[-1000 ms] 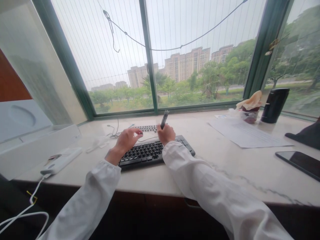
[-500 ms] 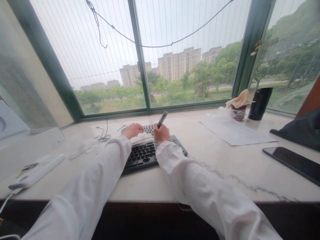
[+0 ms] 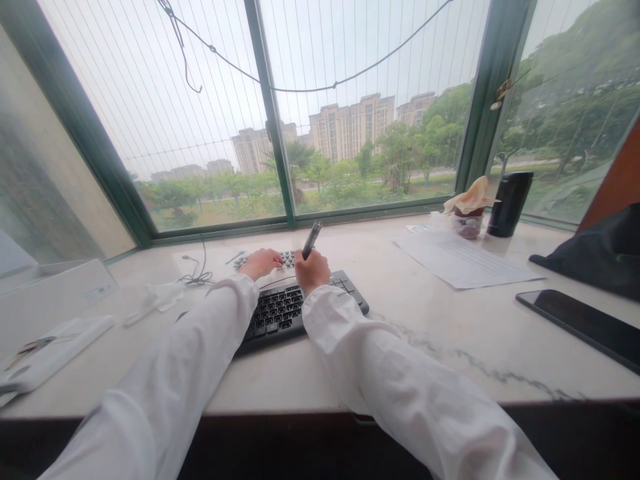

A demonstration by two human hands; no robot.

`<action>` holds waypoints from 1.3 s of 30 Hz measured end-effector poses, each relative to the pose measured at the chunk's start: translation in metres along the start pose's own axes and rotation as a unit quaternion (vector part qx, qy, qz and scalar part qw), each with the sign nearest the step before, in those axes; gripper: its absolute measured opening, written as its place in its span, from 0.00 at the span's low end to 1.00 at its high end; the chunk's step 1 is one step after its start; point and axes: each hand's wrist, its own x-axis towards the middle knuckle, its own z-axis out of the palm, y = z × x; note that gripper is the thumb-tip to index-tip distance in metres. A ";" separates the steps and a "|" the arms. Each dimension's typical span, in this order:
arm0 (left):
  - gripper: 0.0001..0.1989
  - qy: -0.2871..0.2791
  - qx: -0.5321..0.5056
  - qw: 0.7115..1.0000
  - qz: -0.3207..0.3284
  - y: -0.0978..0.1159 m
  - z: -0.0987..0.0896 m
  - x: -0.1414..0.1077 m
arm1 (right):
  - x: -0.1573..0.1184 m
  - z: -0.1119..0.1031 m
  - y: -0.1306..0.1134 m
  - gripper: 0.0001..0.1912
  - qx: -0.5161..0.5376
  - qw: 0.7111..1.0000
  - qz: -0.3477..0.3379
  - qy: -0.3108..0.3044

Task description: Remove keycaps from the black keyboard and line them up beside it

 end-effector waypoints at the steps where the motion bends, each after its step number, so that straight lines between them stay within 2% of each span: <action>1: 0.13 0.004 0.003 1.000 -0.002 0.000 0.001 0.000 | 0.000 0.001 0.001 0.20 -0.003 1.000 -0.003 0.002; 8: 0.11 0.011 0.004 1.000 -0.002 0.003 0.005 0.001 | 0.000 0.004 0.003 0.20 -0.010 0.999 -0.037 0.001; 24: 0.12 0.031 0.012 0.999 -0.011 0.003 0.004 -0.001 | 0.000 0.006 0.005 0.20 -0.013 0.998 -0.062 -0.017; 39: 0.10 0.046 0.013 0.999 -0.010 0.009 0.001 -0.006 | 0.000 0.007 0.005 0.19 -0.024 0.998 -0.058 -0.002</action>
